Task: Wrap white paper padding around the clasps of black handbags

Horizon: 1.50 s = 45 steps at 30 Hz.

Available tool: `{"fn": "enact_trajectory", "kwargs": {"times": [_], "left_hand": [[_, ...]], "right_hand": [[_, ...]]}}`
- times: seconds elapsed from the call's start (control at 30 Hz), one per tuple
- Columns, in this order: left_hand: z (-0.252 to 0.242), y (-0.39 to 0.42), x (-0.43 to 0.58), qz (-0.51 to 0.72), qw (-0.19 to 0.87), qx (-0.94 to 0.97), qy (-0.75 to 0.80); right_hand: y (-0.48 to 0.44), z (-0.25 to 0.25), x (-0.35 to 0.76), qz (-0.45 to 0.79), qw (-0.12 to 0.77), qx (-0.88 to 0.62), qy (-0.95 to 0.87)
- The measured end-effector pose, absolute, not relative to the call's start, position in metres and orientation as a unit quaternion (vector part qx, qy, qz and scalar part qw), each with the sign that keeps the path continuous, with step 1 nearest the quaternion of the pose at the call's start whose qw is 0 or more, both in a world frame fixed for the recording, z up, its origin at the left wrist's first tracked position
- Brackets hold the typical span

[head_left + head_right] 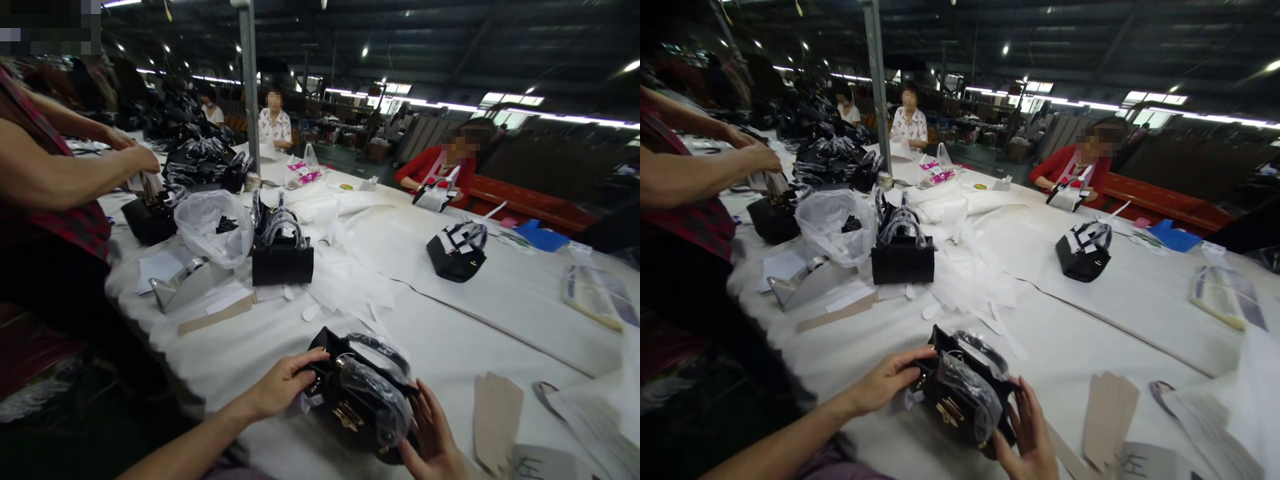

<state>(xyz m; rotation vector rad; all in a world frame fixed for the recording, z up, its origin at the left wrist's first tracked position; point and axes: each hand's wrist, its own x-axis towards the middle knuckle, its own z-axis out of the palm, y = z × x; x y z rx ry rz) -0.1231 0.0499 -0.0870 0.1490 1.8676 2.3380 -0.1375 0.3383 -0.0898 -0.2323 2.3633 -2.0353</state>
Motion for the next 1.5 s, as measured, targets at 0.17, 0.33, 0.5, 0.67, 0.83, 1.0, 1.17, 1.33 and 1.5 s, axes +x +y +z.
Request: {"fn": "enact_trajectory", "kwargs": {"times": [0.17,0.33,0.5,0.67,0.83,1.0,1.17,1.33,1.5], "left_hand": [[-0.090,0.059,-0.119,0.734,0.040,0.046,0.676],[-0.087,0.062,-0.117,0.719,0.037,0.036,0.693],[-0.086,0.064,-0.111,0.724,0.012,0.027,0.689],[-0.085,0.066,-0.111,0.729,0.013,0.019,0.684],[-0.083,0.064,-0.115,0.726,0.008,0.022,0.688],[-0.088,0.064,-0.107,0.716,0.022,0.039,0.696],[-0.099,0.073,-0.103,0.585,-0.061,0.026,0.808],[-0.068,0.076,-0.114,0.542,-0.078,0.026,0.836],[-0.049,0.074,-0.110,0.518,0.043,-0.035,0.853]], "right_hand": [[0.338,-0.081,-0.137,-0.645,0.028,-0.060,0.762],[0.340,-0.081,-0.139,-0.628,0.012,-0.077,0.774],[0.340,-0.085,-0.131,-0.595,-0.030,-0.066,0.800],[0.341,-0.088,-0.118,-0.493,-0.152,-0.070,0.854],[0.338,-0.084,-0.111,-0.430,-0.206,-0.113,0.872],[0.337,-0.079,-0.116,-0.403,-0.196,-0.142,0.883],[0.325,-0.079,-0.117,-0.428,-0.193,-0.089,0.878],[0.322,-0.061,-0.123,-0.429,-0.206,0.038,0.879],[0.338,-0.066,-0.121,-0.393,-0.100,0.025,0.914]]}}
